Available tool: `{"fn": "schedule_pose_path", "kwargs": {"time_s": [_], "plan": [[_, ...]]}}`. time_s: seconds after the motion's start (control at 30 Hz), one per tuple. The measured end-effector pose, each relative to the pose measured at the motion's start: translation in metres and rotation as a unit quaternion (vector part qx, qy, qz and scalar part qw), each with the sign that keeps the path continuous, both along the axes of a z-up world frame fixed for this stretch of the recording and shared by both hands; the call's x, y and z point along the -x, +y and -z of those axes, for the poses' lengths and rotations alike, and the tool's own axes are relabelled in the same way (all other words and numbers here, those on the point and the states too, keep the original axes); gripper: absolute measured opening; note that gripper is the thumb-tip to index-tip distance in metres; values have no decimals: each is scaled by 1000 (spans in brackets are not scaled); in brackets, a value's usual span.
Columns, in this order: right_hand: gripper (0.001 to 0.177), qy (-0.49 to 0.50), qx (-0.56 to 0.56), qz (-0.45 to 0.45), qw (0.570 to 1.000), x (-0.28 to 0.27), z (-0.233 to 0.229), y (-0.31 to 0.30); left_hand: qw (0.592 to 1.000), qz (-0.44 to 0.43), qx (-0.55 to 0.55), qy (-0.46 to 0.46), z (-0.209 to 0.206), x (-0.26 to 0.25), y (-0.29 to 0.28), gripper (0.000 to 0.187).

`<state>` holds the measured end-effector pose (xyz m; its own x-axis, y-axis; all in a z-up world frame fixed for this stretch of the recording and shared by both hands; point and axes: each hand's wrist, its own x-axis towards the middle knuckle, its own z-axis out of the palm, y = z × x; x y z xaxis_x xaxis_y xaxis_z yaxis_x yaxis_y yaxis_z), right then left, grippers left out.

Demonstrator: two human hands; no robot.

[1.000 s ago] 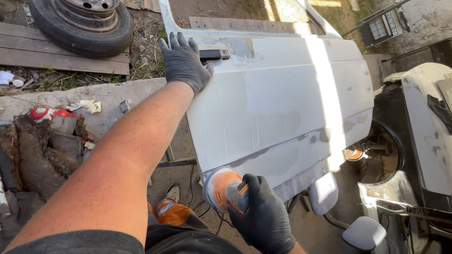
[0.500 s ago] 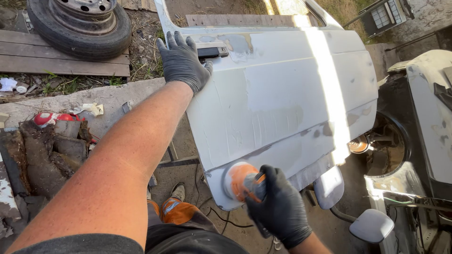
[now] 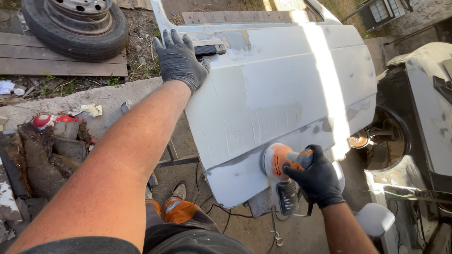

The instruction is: The person uses an orbital sander to smooth the surface of a white car door. They move the sander across the door panel in a consistent pattern while holding the door handle with the other hand.

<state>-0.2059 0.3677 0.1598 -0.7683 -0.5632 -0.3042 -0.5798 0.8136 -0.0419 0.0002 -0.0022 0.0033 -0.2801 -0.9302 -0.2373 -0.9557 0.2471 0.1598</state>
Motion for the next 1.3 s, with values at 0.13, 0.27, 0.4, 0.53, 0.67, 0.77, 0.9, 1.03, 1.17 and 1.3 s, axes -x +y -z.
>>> {"fn": "schedule_pose_path", "kwargs": {"time_s": [0.13,0.27,0.4,0.53,0.67,0.77,0.9,1.03,1.17,1.3], "plan": [[76,-34,54,-6,998,-28,12,14,999,2,22,23,5,-4,1,100],[81,-1,89,-213,973,-102,26,40,999,14,36,36,-4,-11,12,99],[79,15,224,-278,934,-47,37,45,998,3,63,22,7,-4,5,98],[92,9,30,-18,999,26,8,13,997,8,69,24,16,-3,-1,101],[86,25,107,-65,992,17,32,34,998,9,60,21,23,2,0,106],[79,34,178,-189,965,-55,40,51,997,6,76,26,34,0,-3,104],[79,36,241,-222,944,-33,49,62,996,15,72,41,28,-3,2,103],[83,42,79,-55,994,18,39,37,997,19,67,42,15,-9,7,103],[80,64,133,-189,971,-50,38,49,995,25,79,48,9,-2,7,102],[69,72,196,-295,932,-60,35,48,996,18,76,34,24,-3,2,103]]}}
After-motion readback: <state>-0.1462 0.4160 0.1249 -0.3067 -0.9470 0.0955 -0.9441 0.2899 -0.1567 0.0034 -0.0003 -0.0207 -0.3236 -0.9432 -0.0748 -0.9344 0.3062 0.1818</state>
